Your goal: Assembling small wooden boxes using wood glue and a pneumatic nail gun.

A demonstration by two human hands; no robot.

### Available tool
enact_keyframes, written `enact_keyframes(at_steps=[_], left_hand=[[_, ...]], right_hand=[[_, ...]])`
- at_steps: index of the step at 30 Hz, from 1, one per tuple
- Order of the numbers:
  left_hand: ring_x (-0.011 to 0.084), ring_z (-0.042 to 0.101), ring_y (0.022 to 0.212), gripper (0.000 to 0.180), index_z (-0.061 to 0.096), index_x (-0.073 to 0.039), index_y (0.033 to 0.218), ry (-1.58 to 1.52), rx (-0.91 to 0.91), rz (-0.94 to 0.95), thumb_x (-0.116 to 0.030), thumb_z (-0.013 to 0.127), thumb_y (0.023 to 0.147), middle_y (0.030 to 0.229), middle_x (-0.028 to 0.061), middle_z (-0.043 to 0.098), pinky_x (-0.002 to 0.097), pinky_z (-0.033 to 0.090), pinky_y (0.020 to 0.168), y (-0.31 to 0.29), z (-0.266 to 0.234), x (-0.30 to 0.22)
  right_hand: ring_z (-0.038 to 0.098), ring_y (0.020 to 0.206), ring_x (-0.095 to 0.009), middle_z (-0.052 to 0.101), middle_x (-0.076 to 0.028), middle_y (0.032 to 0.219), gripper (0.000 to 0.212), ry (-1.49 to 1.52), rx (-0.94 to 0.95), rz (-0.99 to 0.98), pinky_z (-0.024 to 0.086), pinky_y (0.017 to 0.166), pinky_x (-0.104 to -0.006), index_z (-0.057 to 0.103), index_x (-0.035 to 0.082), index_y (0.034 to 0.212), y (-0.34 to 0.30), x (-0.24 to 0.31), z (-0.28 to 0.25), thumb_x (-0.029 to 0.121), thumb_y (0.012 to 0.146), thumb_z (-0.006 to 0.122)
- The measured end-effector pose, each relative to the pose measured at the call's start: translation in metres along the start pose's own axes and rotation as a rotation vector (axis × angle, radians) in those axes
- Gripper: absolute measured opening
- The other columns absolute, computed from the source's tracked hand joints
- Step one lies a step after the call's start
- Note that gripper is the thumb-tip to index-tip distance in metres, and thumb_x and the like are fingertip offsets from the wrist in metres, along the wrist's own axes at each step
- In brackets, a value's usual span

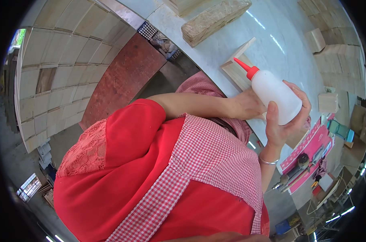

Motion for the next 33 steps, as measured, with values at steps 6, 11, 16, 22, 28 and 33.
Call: enact_keyframes(at_steps=[6, 11, 16, 22, 28, 33], left_hand=[[0.0346, 0.038, 0.134, 0.060, 0.051, -0.005, 0.129, 0.009, -0.076, -0.021, -0.033, 0.069, 0.080, 0.132, 0.0142, 0.052, 0.0579, 0.026, 0.111, -0.005, 0.011, 0.012], [0.0303, 0.037, 0.135, 0.060, 0.055, -0.006, 0.127, 0.534, 0.025, 0.132, -0.040, 0.069, 0.079, 0.133, 0.0124, 0.051, 0.0621, 0.022, 0.111, -0.010, 0.013, 0.001], [0.0290, 0.039, 0.133, 0.057, 0.059, -0.006, 0.123, 0.648, 0.089, 0.149, -0.042, 0.069, 0.079, 0.132, 0.0124, 0.052, 0.0612, 0.023, 0.111, -0.013, 0.009, -0.005], [0.0293, 0.042, 0.130, 0.055, 0.059, -0.006, 0.121, 0.630, 0.044, 0.141, -0.039, 0.070, 0.079, 0.132, 0.0132, 0.052, 0.0610, 0.025, 0.110, -0.012, 0.007, -0.005], [0.0368, 0.046, 0.125, 0.055, 0.055, -0.004, 0.124, 0.026, -0.112, 0.028, -0.031, 0.071, 0.079, 0.130, 0.0171, 0.052, 0.0530, 0.032, 0.108, 0.004, 0.004, 0.006], [0.0413, 0.046, 0.123, 0.060, 0.051, -0.001, 0.128, 0.138, 0.033, 0.004, -0.029, 0.072, 0.078, 0.130, 0.0203, 0.051, 0.0474, 0.036, 0.107, 0.000, 0.002, -0.002]], right_hand=[[0.058, 0.111, -0.028, 0.055, -0.018, 0.119, 0.056, 0.014, -0.050, 0.010, 0.049, 0.096, -0.0407, 0.042, 0.000, 0.124, 0.007, -0.009, -0.002, 0.014, 0.081, 0.076], [0.058, 0.108, -0.026, 0.055, -0.017, 0.117, 0.056, -0.005, -0.114, 0.055, 0.050, 0.093, -0.0381, 0.043, -0.001, 0.122, 0.017, -0.016, -0.002, 0.010, 0.079, 0.077], [0.059, 0.104, -0.021, 0.059, -0.013, 0.114, 0.045, -0.116, -0.179, 0.043, 0.049, 0.091, -0.0343, 0.049, -0.001, 0.119, 0.029, -0.020, -0.002, 0.013, 0.083, 0.074], [0.059, 0.101, -0.020, 0.059, -0.012, 0.112, 0.044, -0.142, -0.167, 0.054, 0.049, 0.090, -0.0331, 0.051, -0.001, 0.118, 0.026, -0.012, -0.001, 0.013, 0.083, 0.074], [0.059, 0.101, -0.020, 0.059, -0.012, 0.111, 0.049, -0.072, -0.066, 0.093, 0.049, 0.089, -0.0335, 0.051, -0.001, 0.118, 0.010, 0.011, 0.001, 0.015, 0.080, 0.077], [0.060, 0.101, -0.022, 0.059, -0.013, 0.111, 0.054, 0.016, -0.066, 0.160, 0.049, 0.089, -0.0346, 0.050, -0.002, 0.120, -0.003, 0.013, -0.003, 0.025, 0.081, 0.077]])
Point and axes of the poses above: each hand's wrist, its own y-axis towards the middle knuckle, its own z-axis out of the palm, x = y × z, the point moved 4 cm from there along y, towards the middle knuckle
